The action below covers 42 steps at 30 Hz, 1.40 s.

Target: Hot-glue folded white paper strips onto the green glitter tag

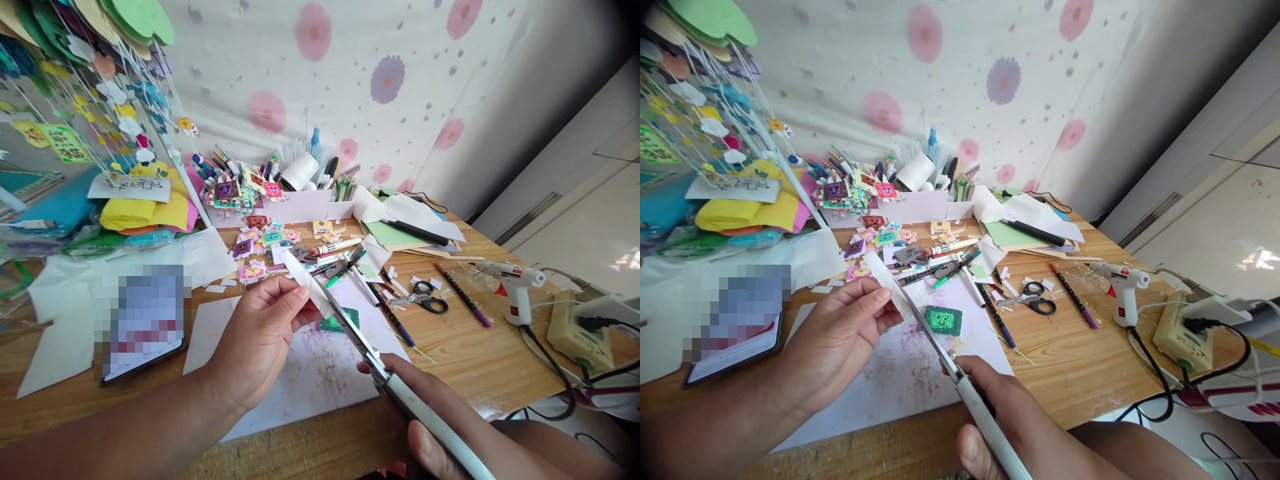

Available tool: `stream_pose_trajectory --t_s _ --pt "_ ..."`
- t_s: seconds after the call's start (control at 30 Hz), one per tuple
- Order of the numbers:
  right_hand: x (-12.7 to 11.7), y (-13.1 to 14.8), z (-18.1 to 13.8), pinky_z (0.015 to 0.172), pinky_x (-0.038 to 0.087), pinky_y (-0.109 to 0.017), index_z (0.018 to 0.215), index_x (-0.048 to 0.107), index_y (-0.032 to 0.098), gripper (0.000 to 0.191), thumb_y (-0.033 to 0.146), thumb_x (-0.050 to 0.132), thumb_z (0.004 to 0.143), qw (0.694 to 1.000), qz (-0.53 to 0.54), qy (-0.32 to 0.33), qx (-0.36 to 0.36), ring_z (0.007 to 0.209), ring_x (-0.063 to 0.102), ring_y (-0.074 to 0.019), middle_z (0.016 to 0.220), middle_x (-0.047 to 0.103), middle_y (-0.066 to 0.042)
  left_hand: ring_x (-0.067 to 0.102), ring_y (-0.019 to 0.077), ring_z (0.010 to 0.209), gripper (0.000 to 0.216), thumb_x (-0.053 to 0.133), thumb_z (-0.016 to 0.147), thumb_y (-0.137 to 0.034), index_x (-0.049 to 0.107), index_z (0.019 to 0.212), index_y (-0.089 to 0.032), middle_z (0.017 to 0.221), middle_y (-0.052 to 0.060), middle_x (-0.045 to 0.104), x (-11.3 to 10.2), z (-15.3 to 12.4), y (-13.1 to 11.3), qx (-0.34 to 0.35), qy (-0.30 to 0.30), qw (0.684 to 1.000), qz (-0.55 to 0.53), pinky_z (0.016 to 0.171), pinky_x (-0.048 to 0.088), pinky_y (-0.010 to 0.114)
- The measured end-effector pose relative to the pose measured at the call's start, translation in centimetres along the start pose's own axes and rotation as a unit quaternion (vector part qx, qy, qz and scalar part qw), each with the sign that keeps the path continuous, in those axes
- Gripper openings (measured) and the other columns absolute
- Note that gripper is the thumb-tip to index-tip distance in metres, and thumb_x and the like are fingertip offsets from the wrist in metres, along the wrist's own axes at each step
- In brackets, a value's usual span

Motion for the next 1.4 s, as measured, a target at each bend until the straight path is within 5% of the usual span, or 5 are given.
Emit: stream_pose_trajectory --t_s 0.43,0.9,1.13,1.4 --pt "1.7 0.3 0.3 0.07 0.055 -0.031 0.125 0.057 0.021 0.061 0.065 0.046 0.084 0.997 -0.035 -0.054 -0.039 0.078 0.065 -0.025 0.087 0.071 -0.008 0.06 0.0138 0.075 0.014 0.07 0.077 -0.023 0.063 0.067 -0.016 0.073 0.001 0.065 0.1 -0.3 0.3 -0.011 0.016 0.999 0.035 0.076 0.049 0.029" --pt "2.3 -1.0 1.2 0.055 0.049 -0.028 0.108 0.064 0.023 0.063 0.074 0.036 0.083 0.997 0.061 -0.015 -0.049 0.055 0.055 -0.018 0.06 0.057 -0.002 0.059 0.0122 0.07 0.013 0.072 0.075 -0.022 0.065 0.065 -0.016 0.068 -0.001 0.064 0.3 -0.5 0.2 -0.009 0.007 0.999 0.034 0.071 0.05 0.026" --pt "2.0 0.5 0.2 0.074 0.053 -0.032 0.123 0.057 0.023 0.06 0.067 0.043 0.085 0.998 0.0 -0.051 -0.041 0.081 0.064 -0.0241 0.088 0.067 -0.009 0.059 0.0152 0.076 0.013 0.07 0.076 -0.023 0.063 0.067 -0.016 0.072 0.001 0.063 0.2 -0.4 0.2 -0.024 0.013 0.999 0.027 0.077 0.048 0.031" --pt "2.3 -0.6 0.2 0.066 0.053 -0.03 0.13 0.05 0.019 0.063 0.064 0.039 0.088 0.998 -0.041 -0.046 -0.034 0.068 0.061 -0.0212 0.075 0.065 -0.006 0.053 0.0151 0.073 0.02 0.07 0.075 -0.026 0.057 0.062 -0.017 0.066 -0.001 0.055 0.4 -0.7 0.2 -0.034 0.036 0.996 0.068 0.075 0.042 0.031"
Point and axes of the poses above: each hand's wrist, its own z-axis towards the middle knuckle, its own x-axis out of the palm, y = z × x, the point moved 1 cm from there along z, towards the middle knuckle
